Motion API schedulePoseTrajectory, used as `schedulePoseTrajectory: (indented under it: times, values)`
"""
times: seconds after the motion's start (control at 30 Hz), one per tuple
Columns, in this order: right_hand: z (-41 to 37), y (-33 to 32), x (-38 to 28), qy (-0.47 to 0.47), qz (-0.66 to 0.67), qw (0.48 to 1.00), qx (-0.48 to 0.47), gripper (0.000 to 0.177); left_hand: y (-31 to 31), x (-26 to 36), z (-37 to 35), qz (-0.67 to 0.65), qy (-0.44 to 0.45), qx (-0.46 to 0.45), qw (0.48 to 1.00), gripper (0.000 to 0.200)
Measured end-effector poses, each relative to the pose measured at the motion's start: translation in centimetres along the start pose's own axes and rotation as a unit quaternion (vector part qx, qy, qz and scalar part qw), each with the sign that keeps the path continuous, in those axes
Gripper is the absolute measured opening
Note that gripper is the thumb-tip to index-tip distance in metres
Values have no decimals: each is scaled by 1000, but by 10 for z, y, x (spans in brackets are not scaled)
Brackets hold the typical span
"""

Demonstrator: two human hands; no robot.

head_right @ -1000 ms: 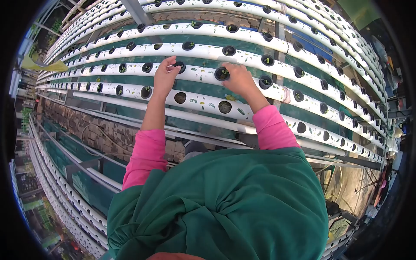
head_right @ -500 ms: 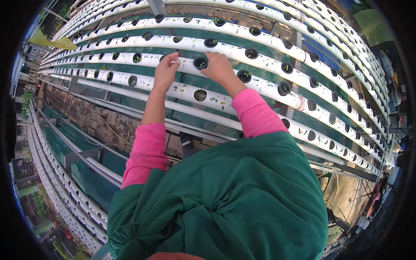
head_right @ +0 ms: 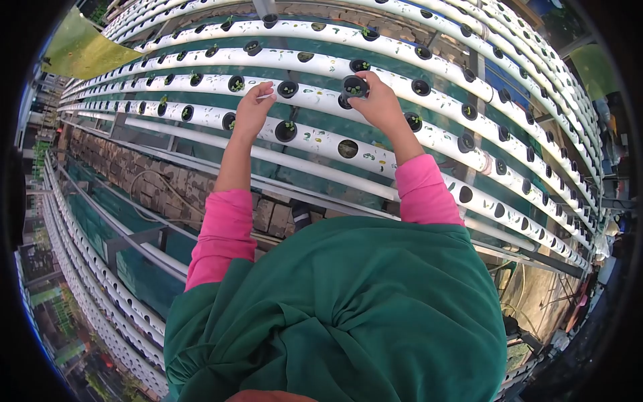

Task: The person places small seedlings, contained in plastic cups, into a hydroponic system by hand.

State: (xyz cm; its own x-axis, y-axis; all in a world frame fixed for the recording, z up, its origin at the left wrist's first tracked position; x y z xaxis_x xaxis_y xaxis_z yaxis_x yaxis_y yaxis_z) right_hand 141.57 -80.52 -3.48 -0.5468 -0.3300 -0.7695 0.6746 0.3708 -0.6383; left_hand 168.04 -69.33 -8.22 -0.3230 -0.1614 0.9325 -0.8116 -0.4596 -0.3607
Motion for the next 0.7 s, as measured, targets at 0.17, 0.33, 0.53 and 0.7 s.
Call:
schedulePoseTrajectory:
  times: [0.17,0.33,0.53,0.7]
  values:
    - [3,12,11,24,-16,1000,4,57,4,0,10,20,15,-35,999,48]
    - [4,25,14,48,-52,997,-19,61,10,0,18,94,29,-66,993,55]
    - [18,16,0,48,-91,994,-23,67,22,-3,28,159,72,-103,979,65]
    - [33,35,-23,3,-93,996,-17,57,28,-7,39,183,91,-123,971,67]
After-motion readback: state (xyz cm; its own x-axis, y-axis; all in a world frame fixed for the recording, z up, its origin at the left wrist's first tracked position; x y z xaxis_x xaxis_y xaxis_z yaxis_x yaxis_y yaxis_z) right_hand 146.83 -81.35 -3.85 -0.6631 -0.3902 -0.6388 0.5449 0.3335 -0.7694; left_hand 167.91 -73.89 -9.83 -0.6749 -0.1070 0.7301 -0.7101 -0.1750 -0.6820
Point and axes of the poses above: each hand's wrist, its own z-axis towards the middle knuckle, its own y-axis out of the palm, x = y × z, the point moved 6 cm from there along z, towards the middle knuckle, and after that the axes turned 1 degree about z, right-handed, at the moved point
